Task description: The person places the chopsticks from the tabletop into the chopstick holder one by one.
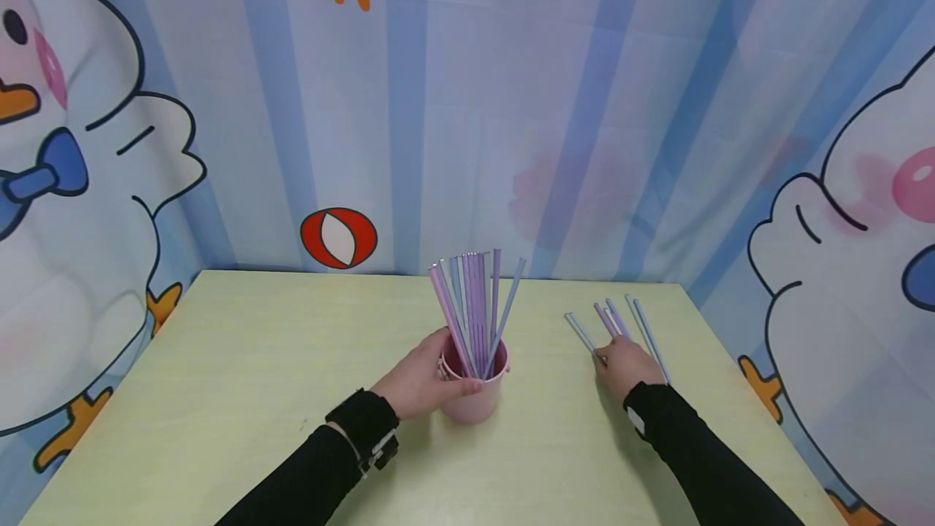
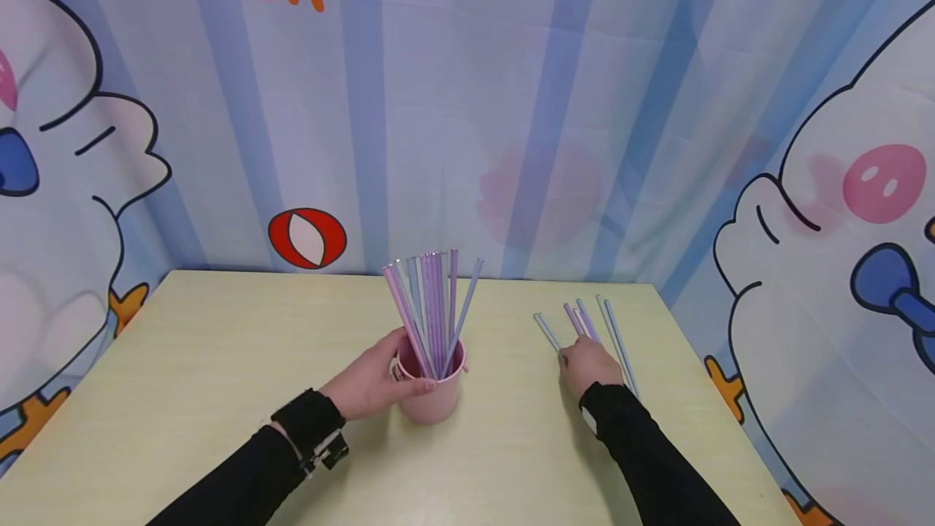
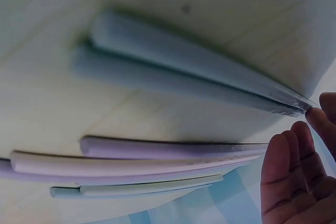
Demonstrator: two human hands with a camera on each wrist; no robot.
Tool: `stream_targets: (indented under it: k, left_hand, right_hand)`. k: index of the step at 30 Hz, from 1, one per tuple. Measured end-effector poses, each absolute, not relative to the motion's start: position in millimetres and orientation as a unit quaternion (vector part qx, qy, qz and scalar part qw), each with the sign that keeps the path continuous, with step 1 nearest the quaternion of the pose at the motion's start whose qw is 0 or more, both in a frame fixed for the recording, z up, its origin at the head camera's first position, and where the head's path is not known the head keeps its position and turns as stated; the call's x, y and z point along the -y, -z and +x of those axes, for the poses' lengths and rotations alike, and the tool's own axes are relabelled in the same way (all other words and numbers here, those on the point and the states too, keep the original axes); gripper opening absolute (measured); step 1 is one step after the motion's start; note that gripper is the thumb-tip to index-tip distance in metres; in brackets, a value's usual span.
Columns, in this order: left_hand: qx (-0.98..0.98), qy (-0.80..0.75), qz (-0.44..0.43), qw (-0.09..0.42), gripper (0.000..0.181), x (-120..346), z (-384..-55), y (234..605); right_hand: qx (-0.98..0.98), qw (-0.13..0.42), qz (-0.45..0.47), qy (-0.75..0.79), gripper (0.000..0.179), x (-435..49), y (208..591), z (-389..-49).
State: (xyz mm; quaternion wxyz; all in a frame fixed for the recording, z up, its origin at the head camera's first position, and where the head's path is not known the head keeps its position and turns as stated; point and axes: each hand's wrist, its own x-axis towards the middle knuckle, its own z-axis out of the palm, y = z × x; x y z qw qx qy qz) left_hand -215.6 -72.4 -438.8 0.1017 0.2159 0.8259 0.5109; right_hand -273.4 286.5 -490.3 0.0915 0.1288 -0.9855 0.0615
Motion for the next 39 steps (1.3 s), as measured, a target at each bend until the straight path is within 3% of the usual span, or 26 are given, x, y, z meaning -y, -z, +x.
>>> stream_targets:
  k: [20, 39]
  left_hand:
    - [-0.831, -0.506, 0.205, 0.103, 0.087, 72, -216, 439]
    - [-0.833, -0.503, 0.209, 0.096, 0.085, 72, -217, 441]
  right_hand:
    - [0.984, 0.069, 0.113, -0.116, 0.006, -262, 490, -274]
    - [0.982, 0.004, 0.099, -0.160, 0.035, -239, 476, -272]
